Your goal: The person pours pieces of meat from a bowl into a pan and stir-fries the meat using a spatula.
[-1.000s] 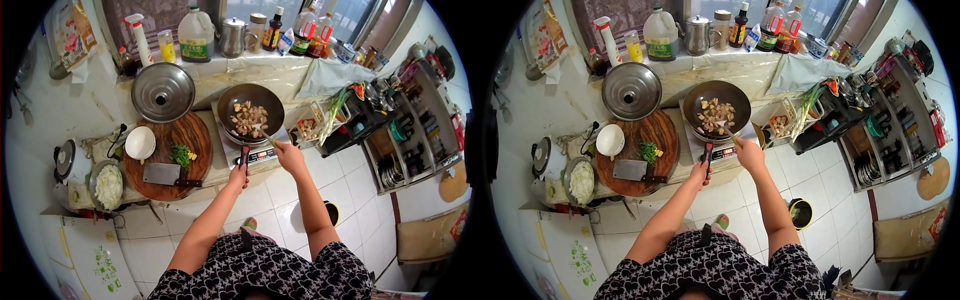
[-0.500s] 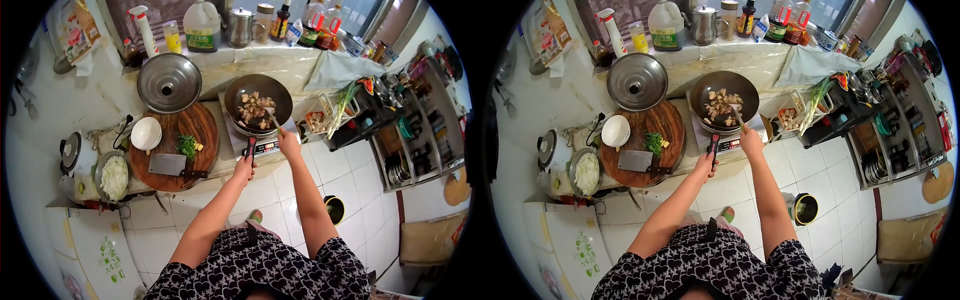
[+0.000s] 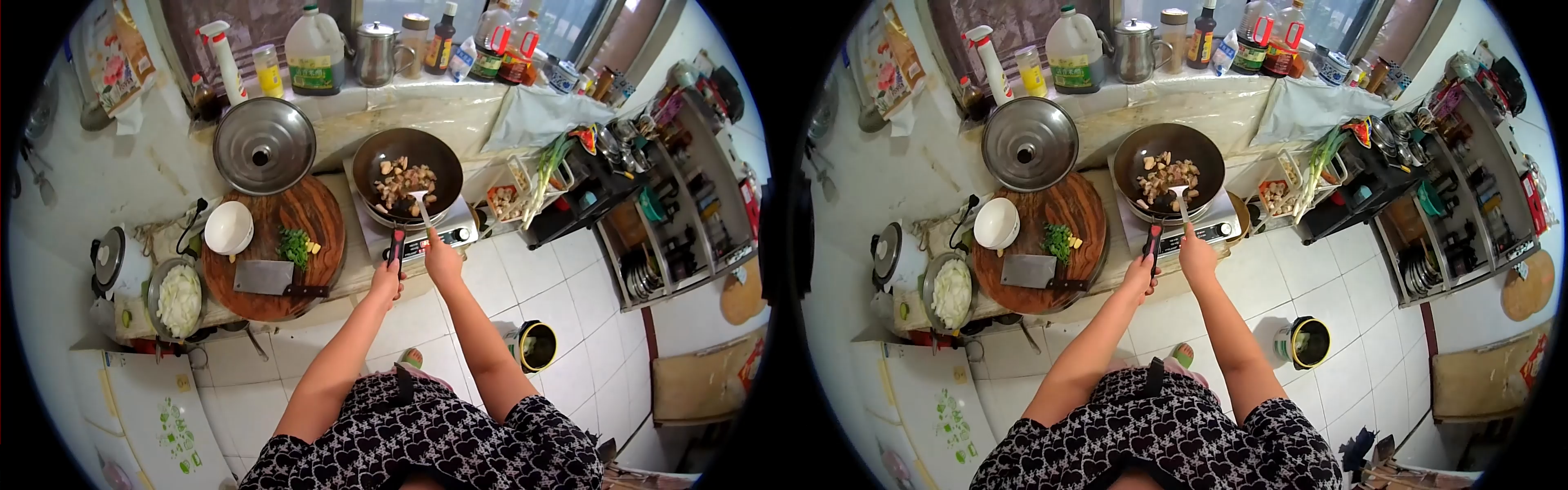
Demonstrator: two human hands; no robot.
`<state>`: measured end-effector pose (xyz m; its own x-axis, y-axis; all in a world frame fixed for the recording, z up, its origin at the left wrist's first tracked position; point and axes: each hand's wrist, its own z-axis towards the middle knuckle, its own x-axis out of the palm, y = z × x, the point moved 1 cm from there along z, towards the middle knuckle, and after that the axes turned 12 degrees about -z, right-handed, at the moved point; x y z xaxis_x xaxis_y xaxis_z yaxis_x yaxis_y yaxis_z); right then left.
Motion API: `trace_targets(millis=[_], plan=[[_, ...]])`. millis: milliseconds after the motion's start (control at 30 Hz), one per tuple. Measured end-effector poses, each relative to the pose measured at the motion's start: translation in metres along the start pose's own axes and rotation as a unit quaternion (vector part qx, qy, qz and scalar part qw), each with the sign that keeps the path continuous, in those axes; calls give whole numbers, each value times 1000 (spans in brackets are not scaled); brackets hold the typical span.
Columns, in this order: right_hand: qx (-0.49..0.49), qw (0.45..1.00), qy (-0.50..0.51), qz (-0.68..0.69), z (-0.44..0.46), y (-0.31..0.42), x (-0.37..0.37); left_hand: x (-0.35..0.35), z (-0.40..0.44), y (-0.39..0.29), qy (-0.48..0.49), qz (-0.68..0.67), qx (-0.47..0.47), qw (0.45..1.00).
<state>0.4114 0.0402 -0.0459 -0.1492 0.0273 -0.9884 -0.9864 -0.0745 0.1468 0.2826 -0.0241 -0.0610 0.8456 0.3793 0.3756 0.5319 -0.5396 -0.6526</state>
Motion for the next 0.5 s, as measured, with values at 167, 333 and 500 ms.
trace_targets(millis=[167, 333, 500], plan=[[6, 1000, 4, 3, -1, -1, -2, 1, -1, 0, 4, 20, 17, 1000], [-12, 999, -46, 25, -4, -1, -1, -1, 1, 2, 2, 17, 16, 1000], [1, 999, -20, 31, -3, -2, 0, -1, 1, 2, 1, 4, 9, 1000]])
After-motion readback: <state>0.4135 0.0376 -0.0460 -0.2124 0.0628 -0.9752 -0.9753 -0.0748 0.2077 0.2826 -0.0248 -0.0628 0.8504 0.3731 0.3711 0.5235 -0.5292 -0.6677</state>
